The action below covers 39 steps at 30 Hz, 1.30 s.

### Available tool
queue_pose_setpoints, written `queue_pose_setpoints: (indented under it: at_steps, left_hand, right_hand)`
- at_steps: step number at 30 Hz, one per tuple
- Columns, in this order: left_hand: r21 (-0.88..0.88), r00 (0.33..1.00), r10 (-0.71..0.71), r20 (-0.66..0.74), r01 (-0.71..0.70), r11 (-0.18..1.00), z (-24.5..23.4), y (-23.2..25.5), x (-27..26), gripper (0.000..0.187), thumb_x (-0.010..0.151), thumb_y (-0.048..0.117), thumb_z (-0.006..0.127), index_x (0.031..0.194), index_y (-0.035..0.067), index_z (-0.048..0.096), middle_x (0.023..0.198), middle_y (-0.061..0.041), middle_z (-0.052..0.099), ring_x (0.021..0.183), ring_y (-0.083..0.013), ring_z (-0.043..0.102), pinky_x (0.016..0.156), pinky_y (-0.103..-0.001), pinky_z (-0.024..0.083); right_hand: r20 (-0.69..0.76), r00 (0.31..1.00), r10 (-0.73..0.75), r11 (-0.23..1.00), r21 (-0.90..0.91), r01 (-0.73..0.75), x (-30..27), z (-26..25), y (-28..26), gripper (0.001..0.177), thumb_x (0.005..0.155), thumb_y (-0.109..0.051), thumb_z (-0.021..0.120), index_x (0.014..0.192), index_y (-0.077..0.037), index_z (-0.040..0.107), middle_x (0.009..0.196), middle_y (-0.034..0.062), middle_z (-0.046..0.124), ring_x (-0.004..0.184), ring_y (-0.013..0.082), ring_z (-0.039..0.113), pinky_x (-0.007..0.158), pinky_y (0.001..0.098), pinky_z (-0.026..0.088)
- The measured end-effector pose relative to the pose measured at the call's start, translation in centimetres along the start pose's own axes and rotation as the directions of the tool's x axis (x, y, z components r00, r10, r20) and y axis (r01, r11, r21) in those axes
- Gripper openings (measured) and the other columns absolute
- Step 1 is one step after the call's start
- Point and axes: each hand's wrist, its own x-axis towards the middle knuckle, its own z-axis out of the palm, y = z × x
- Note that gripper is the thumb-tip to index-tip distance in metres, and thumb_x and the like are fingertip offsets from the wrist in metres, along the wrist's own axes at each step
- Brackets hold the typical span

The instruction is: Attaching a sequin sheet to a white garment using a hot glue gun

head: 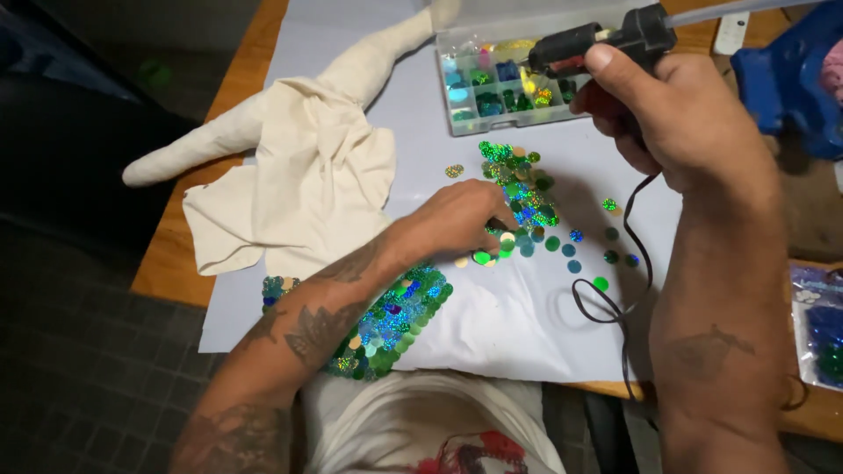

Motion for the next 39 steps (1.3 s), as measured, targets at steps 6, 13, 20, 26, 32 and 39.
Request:
queue_pose_setpoints:
  at_steps: [6, 13, 20, 26, 32, 39]
  left_hand:
    - [-0.025, 0.995, -0.038, -0.095, 0.036, 0.999, 0.8, -0.9, 0.1, 0.012, 0.079, 0.016, 0.072, 0.087, 0.022, 0.078, 0.094, 0.001, 0.069, 0.092, -0.0245, 0.067, 0.069, -0.045, 0.051]
    - [-0.029, 0.99, 0.018, -0.139, -0.023, 0.999, 1.1, 0.4, 0.1, 0.024, 0.086, 0.036, 0.077, 0.104, 0.021, 0.078, 0.098, -0.005, 0.066, 0.1, -0.0311, 0.063, 0.074, -0.047, 0.05]
    - [0.022, 0.986, -0.051, -0.158, 0.055, 0.998, 1.6, -1.9, 1.1, 0.026, 0.081, 0.026, 0.087, 0.105, 0.021, 0.078, 0.099, -0.006, 0.068, 0.101, -0.0309, 0.065, 0.08, -0.047, 0.052]
    - [0.036, 0.983, -0.058, -0.174, 0.065, 0.997, 2.5, -2.1, 1.2, 0.023, 0.084, 0.025, 0.082, 0.107, 0.019, 0.079, 0.102, -0.006, 0.067, 0.102, -0.0331, 0.064, 0.075, -0.048, 0.05]
    - [0.065, 0.982, -0.178, -0.062, 0.182, 0.981, 0.4, -0.8, 0.8, 0.048, 0.081, 0.021, 0.083, 0.128, 0.022, 0.072, 0.12, -0.012, 0.065, 0.111, -0.0379, 0.063, 0.086, -0.051, 0.052]
    - [0.047, 0.977, -0.166, -0.135, 0.173, 0.984, 0.9, -1.0, 1.8, 0.034, 0.081, 0.023, 0.083, 0.115, 0.019, 0.076, 0.117, -0.011, 0.07, 0.105, -0.036, 0.066, 0.086, -0.05, 0.052]
  right_hand:
    - [0.035, 0.999, 0.031, 0.999, 0.01, -0.031, 0.6, 0.2, 0.3, 0.052, 0.106, -0.047, 0.055, 0.099, 0.003, 0.069, 0.067, 0.0076, 0.049, 0.041, 0.0106, 0.03, 0.032, 0.0264, 0.014]
    - [0.057, 0.998, 0.012, 1.0, -0.005, -0.012, 0.0, 0.4, -0.1, 0.051, 0.105, -0.047, 0.053, 0.094, 0.001, 0.067, 0.067, 0.006, 0.048, 0.041, 0.0091, 0.031, 0.031, 0.0246, 0.016]
    - [0.067, 0.998, 0.022, 1.0, 0.003, -0.022, 0.2, 0.4, 0.3, 0.05, 0.106, -0.045, 0.053, 0.094, 0.002, 0.066, 0.066, 0.0069, 0.048, 0.04, 0.0104, 0.029, 0.03, 0.0271, 0.014]
    - [0.034, 0.998, 0.06, 0.995, -0.079, -0.057, -0.4, 1.2, -0.7, 0.044, 0.101, -0.046, 0.054, 0.114, -0.009, 0.075, 0.077, 0.0054, 0.061, 0.047, 0.008, 0.034, 0.034, 0.0233, 0.018]
    - [0.068, 0.997, 0.032, 0.997, -0.074, -0.027, -0.4, 1.4, -0.8, 0.043, 0.103, -0.043, 0.053, 0.111, -0.006, 0.073, 0.076, 0.0072, 0.058, 0.045, 0.0091, 0.032, 0.032, 0.0232, 0.018]
    - [0.065, 0.995, 0.072, 0.994, -0.082, -0.067, -0.2, 1.4, -0.7, 0.05, 0.106, -0.045, 0.054, 0.092, 0.0, 0.068, 0.066, 0.0074, 0.049, 0.041, 0.0105, 0.029, 0.033, 0.0262, 0.015]
